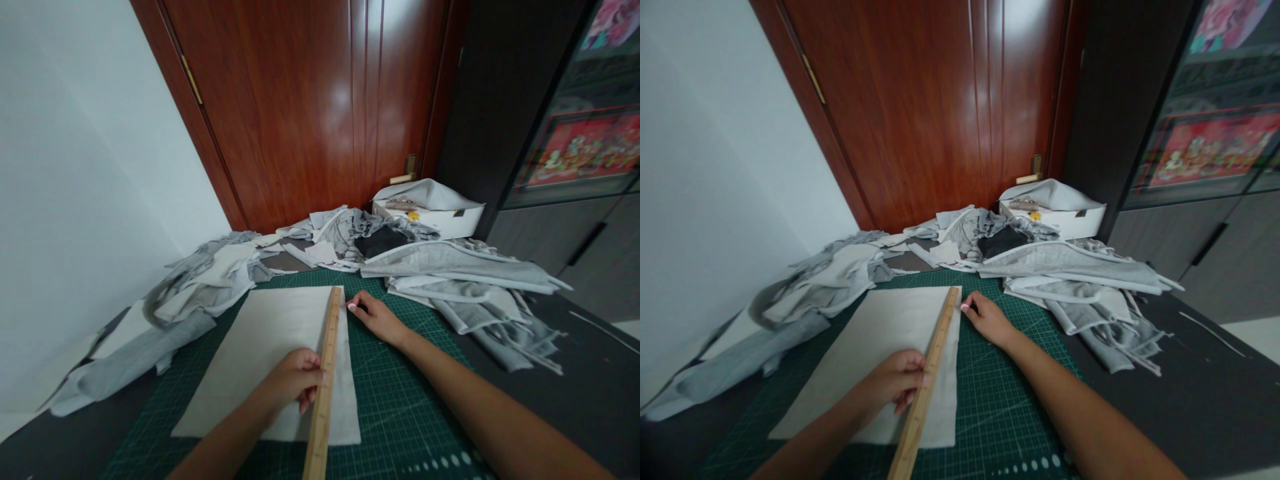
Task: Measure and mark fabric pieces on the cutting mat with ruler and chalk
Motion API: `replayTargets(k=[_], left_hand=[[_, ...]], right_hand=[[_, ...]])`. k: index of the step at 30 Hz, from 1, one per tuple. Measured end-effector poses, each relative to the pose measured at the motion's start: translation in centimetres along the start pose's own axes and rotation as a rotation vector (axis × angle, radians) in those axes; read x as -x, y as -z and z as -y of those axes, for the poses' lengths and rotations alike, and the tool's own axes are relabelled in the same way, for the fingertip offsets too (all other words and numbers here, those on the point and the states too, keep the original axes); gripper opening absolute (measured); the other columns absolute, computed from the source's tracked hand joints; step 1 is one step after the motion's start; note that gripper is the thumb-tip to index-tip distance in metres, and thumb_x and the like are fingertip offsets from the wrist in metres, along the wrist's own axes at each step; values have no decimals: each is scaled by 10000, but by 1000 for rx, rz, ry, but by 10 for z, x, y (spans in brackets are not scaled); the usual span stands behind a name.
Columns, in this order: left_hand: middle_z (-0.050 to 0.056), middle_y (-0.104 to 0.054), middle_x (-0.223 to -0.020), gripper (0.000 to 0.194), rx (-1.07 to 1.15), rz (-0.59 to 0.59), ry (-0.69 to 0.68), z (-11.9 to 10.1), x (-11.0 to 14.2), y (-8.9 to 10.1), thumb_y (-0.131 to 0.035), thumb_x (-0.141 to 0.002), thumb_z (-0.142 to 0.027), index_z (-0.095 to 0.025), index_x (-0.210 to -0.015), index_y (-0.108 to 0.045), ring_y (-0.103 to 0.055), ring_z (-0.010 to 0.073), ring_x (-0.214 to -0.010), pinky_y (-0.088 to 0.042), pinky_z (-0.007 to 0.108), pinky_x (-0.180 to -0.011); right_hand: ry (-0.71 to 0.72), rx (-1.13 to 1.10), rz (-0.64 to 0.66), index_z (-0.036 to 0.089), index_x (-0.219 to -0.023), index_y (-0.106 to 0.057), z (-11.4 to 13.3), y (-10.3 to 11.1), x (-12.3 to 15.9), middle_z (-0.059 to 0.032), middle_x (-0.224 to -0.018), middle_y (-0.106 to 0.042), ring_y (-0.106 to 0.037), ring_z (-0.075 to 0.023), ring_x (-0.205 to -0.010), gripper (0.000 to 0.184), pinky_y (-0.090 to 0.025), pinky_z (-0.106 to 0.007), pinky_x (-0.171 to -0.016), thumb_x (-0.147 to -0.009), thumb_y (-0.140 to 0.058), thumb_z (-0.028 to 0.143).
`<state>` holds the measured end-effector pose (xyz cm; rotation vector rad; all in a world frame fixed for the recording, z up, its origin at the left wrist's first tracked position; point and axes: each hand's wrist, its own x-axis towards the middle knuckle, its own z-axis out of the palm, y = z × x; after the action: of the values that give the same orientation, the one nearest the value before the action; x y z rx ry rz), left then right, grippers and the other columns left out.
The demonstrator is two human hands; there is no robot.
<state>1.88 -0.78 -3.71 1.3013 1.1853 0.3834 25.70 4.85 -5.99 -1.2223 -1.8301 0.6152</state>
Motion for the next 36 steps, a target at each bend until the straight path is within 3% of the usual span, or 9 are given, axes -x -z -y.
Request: replayTargets(k=[7,13,15,17,19,22,36], left_hand=[[-85,-538,-518,295,-100,18,27,-4,-2,-5,-634,-671,-300,-204,-862,-430,-492,97,-367,-360,181,-349],[-58,-512,-548,75,-575,-152,-57,-16,12,-3,-442,-840,-253,-202,-832,-496,-492,115,-402,-397,221,-408],[-18,-557,-633,133,-797,-236,-211,-17,13,2,-420,-862,-225,-205,-782,-525,-578,147,-572,-479,267,-570],[27,-611,-820,165,-958,-313,-458,-14,12,6,-409,-859,-161,-207,-844,-566,-608,185,-834,-497,328,-796],[58,-602,-1058,285,-1033,-322,-678,-7,9,9,-381,-850,-92,-213,-1017,-577,-550,203,-1058,-447,382,-964],[70,-532,-1261,448,-1099,-269,-830,6,5,9,-359,-842,-39,-223,-1221,-511,-464,209,-1207,-397,424,-1059],[95,-520,-1294,488,-1208,-354,-825,13,4,-16,-406,-807,-61,-203,-1271,-459,-444,258,-1245,-361,514,-1073]], right_hand=[[0,-20,8,215,-857,-491,0,0,0,-31,-892,-614,-574,-185,-833,126,-431,-329,-795,-903,-467,330],[-9,-1,6,217,-843,-488,2,2,0,-28,-881,-613,-577,-184,-836,125,-432,-325,-795,-903,-470,325],[-5,1,8,219,-840,-488,2,2,0,-26,-882,-615,-576,-182,-837,119,-434,-323,-791,-903,-471,318],[-1,6,10,218,-841,-488,3,2,0,-28,-885,-615,-575,-183,-839,114,-433,-323,-789,-902,-472,313],[2,14,9,218,-838,-487,3,1,0,-27,-876,-610,-573,-183,-831,113,-432,-324,-786,-901,-471,310],[17,17,2,218,-828,-488,2,1,0,-24,-862,-606,-569,-182,-821,117,-432,-324,-785,-899,-473,309],[12,20,-2,220,-831,-493,1,1,0,-22,-873,-615,-577,-182,-839,112,-433,-321,-791,-900,-478,308]])
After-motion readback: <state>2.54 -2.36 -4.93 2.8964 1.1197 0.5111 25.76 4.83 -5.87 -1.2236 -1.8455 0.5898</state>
